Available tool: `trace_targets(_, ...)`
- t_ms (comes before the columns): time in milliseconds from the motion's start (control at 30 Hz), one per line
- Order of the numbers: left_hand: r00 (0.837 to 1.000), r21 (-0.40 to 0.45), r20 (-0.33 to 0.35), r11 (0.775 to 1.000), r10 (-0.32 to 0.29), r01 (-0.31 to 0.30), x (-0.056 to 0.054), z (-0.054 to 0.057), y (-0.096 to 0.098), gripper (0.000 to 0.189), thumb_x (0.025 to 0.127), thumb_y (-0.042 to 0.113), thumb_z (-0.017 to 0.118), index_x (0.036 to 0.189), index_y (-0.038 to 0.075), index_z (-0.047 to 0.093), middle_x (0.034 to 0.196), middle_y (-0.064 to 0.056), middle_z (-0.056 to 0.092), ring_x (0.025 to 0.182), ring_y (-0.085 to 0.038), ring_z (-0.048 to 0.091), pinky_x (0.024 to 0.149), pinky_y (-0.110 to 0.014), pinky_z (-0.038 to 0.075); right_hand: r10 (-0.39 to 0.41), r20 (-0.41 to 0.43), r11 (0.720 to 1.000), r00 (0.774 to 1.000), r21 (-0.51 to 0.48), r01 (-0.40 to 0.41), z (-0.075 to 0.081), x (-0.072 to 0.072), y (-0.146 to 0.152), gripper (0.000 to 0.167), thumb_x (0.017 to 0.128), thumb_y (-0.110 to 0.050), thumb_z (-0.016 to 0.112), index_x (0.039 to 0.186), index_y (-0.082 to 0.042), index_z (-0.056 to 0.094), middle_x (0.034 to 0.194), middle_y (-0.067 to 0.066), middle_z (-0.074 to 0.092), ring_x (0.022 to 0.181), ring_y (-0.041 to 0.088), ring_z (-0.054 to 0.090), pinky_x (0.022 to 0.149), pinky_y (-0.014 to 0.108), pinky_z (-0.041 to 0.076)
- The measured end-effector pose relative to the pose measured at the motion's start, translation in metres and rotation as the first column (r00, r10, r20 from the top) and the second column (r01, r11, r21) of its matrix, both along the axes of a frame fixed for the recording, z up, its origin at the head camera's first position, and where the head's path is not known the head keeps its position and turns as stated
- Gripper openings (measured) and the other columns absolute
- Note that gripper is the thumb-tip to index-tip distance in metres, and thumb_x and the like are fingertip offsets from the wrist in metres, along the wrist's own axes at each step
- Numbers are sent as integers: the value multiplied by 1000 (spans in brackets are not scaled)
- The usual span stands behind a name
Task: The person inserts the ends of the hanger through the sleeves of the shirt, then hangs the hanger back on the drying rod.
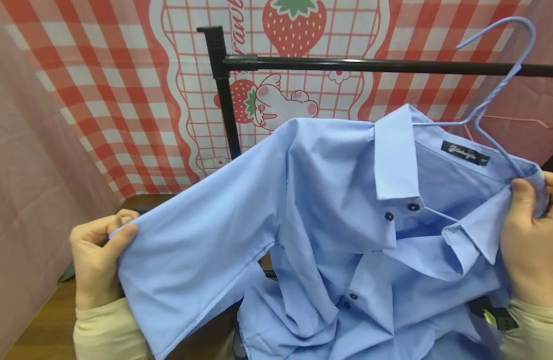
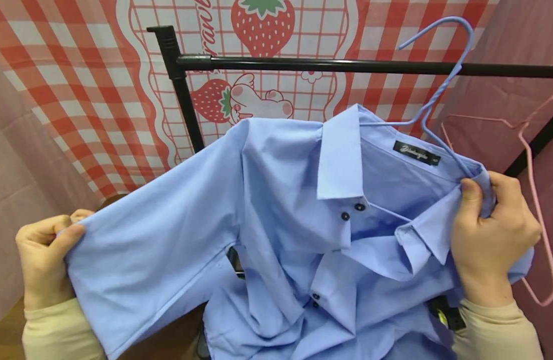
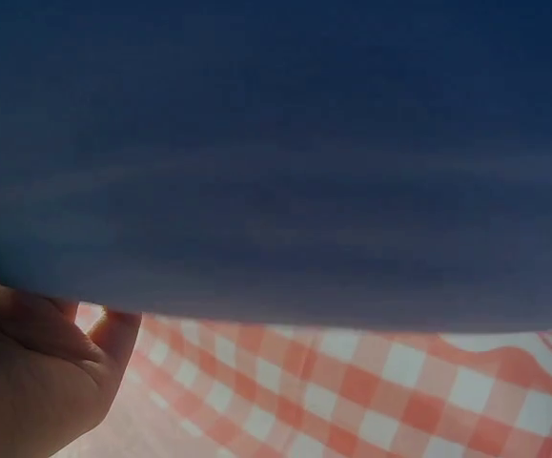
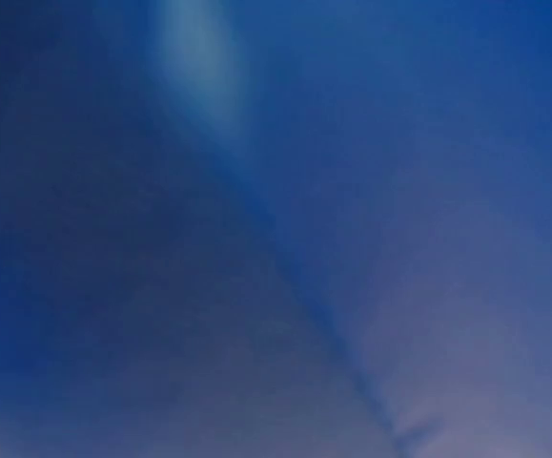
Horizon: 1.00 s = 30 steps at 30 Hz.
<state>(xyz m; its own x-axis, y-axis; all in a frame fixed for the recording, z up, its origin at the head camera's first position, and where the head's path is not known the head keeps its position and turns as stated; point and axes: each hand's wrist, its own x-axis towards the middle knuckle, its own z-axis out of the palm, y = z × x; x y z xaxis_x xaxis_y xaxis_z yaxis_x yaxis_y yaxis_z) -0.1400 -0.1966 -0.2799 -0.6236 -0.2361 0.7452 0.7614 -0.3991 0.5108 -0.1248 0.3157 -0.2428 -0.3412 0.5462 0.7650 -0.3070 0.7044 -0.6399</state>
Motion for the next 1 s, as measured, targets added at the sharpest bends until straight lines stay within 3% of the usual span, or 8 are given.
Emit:
trace_targets(267, 1000, 3, -8, 1000, 21, -21, 0, 2, -4, 33, 72, -27, 48, 48, -6, 38, 55, -10, 50, 64, -23, 50, 66, -27, 42, -15, 56, 999, 998, -33, 16, 8, 7, -5, 16, 90, -22, 56, 102, -31, 56, 81, -30, 45, 78, -13, 41, 75, 10, 28)
trace_targets(367, 999, -147, 18, 988, 49, -46, -4, 2, -2, 25, 71, -27, 50, 57, -7, 46, 64, -8, 55, 64, -18, 50, 60, -24, 42, -59, 44, 998, 997, 37, 57, 6, 8, -6, 17, 89, -24, 56, 106, -25, 60, 85, -33, 43, 84, -16, 41, 78, 9, 29)
trace_targets(433, 998, -298, 25, 953, 60, -50, -7, 0, 3, 22, 72, -26, 52, 63, -6, 49, 69, -7, 55, 66, -16, 49, 58, -22, 40, -85, 17, 993, 996, 88, 83, 4, 8, -7, 21, 88, -25, 57, 105, -13, 64, 88, -33, 44, 88, -17, 40, 81, 9, 29)
trace_targets(533, 993, -564, 16, 821, 118, -89, -15, -5, 19, 22, 75, -19, 58, 70, 2, 52, 73, -2, 52, 68, -12, 48, 60, -22, 38, -163, -3, 973, 987, 163, 161, 1, 7, -7, 32, 88, -29, 58, 100, -1, 65, 90, -20, 57, 93, -2, 52, 85, 11, 31)
trace_targets(600, 989, -703, -9, 702, 150, -113, -20, -10, 37, 21, 78, -10, 63, 72, 8, 52, 73, 1, 50, 68, -9, 46, 61, -22, 38, -193, -7, 963, 981, 188, 191, 1, 7, -7, 37, 87, -30, 58, 102, 4, 63, 94, -2, 64, 97, 15, 57, 87, 13, 33)
trace_targets(667, 983, -820, -32, 558, 179, -128, -25, -17, 61, 19, 81, 3, 66, 74, 14, 51, 73, 5, 47, 67, -6, 45, 61, -21, 38, -216, -1, 956, 976, 202, 212, 1, 7, -7, 37, 87, -31, 58, 103, 3, 62, 98, 16, 64, 100, 35, 55, 90, 18, 36)
trace_targets(867, 998, -980, 5, 199, 68, -9, -23, -45, 123, 15, 85, 29, 62, 92, 15, 58, 87, 7, 53, 80, -6, 51, 74, -24, 44, -258, -41, 930, 965, 262, 259, -2, 7, -8, 37, 85, -32, 59, 97, 3, 64, 94, 25, 63, 90, 45, 55, 80, 41, 37)
trace_targets(1000, 1000, -999, 3, -46, 22, 4, -14, -64, 144, 48, 80, 43, 64, 122, 21, 56, 104, 5, 54, 89, -9, 51, 77, -25, 43, -287, -59, 901, 956, 323, 290, -4, 7, -11, 37, 85, -32, 59, 95, 3, 65, 90, 24, 65, 82, 45, 57, 68, 27, 33)
